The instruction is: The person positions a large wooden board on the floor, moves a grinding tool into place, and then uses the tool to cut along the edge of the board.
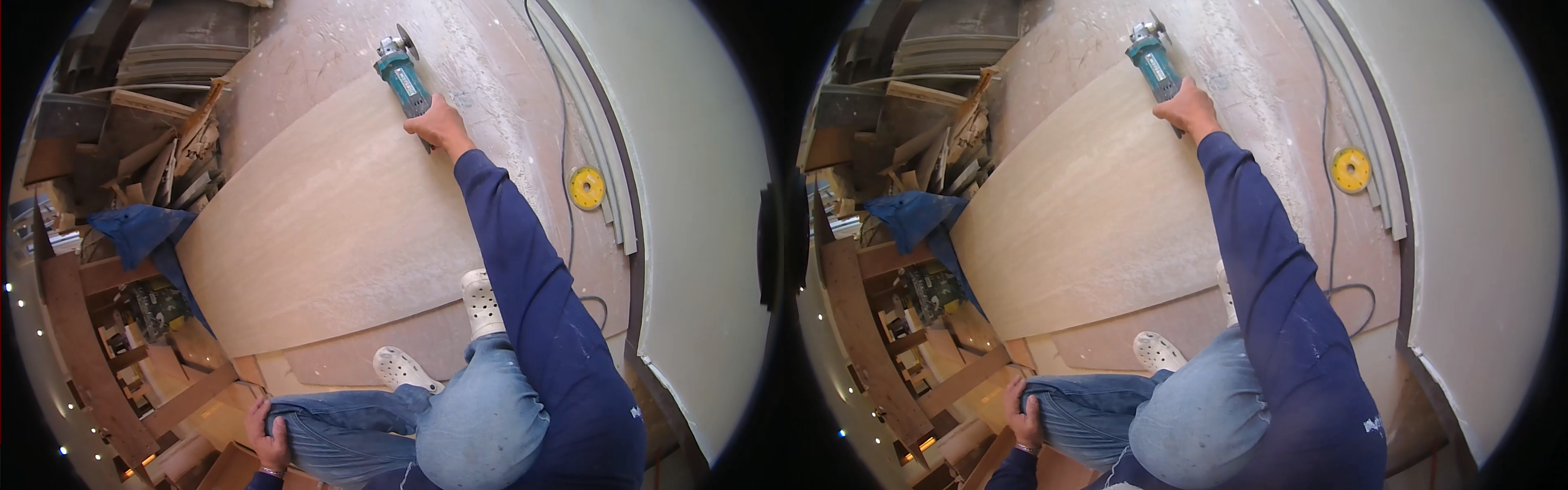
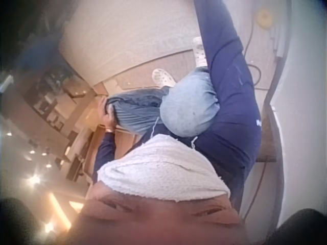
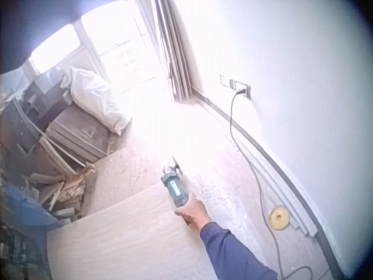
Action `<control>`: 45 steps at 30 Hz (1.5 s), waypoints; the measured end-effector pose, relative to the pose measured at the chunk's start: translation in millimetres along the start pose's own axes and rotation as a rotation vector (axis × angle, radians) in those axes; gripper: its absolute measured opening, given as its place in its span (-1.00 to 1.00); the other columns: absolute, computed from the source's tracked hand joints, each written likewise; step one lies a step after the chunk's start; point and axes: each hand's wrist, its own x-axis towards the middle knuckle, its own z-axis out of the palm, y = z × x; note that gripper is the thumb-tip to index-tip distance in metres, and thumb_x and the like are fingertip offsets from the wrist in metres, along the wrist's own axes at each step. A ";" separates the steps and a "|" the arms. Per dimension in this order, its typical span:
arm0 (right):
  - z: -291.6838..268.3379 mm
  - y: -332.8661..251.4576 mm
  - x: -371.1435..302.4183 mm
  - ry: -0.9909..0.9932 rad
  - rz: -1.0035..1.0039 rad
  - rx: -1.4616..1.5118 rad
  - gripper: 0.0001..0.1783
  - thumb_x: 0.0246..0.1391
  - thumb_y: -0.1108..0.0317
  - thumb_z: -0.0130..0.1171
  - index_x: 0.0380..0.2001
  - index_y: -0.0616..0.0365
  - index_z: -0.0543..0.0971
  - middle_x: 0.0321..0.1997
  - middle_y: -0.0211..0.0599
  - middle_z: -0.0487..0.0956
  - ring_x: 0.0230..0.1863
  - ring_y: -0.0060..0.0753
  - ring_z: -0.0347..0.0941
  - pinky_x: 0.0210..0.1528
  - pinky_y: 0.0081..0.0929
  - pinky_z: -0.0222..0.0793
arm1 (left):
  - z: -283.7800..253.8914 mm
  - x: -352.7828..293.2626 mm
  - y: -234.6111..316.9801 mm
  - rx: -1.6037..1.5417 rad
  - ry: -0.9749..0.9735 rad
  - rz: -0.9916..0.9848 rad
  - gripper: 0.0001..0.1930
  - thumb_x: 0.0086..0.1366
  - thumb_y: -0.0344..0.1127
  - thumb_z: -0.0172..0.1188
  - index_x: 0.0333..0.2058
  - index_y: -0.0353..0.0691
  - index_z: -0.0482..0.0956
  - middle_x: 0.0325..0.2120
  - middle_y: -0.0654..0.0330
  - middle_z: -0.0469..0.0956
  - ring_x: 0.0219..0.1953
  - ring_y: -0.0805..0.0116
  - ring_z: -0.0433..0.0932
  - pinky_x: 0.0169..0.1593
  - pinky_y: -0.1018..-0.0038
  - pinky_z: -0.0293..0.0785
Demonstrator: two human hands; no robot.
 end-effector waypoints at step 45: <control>1.6 18.9 -18.4 0.023 0.003 -0.020 -0.22 -0.36 0.09 0.34 -0.02 0.33 0.44 -0.11 0.17 0.62 -0.05 0.10 0.59 0.02 -0.23 0.51 | 2.0 -13.6 -3.8 -0.014 0.019 0.029 -0.59 0.29 -0.19 0.17 0.00 -0.38 0.54 0.09 -0.12 0.47 0.16 -0.02 0.41 0.30 0.19 0.20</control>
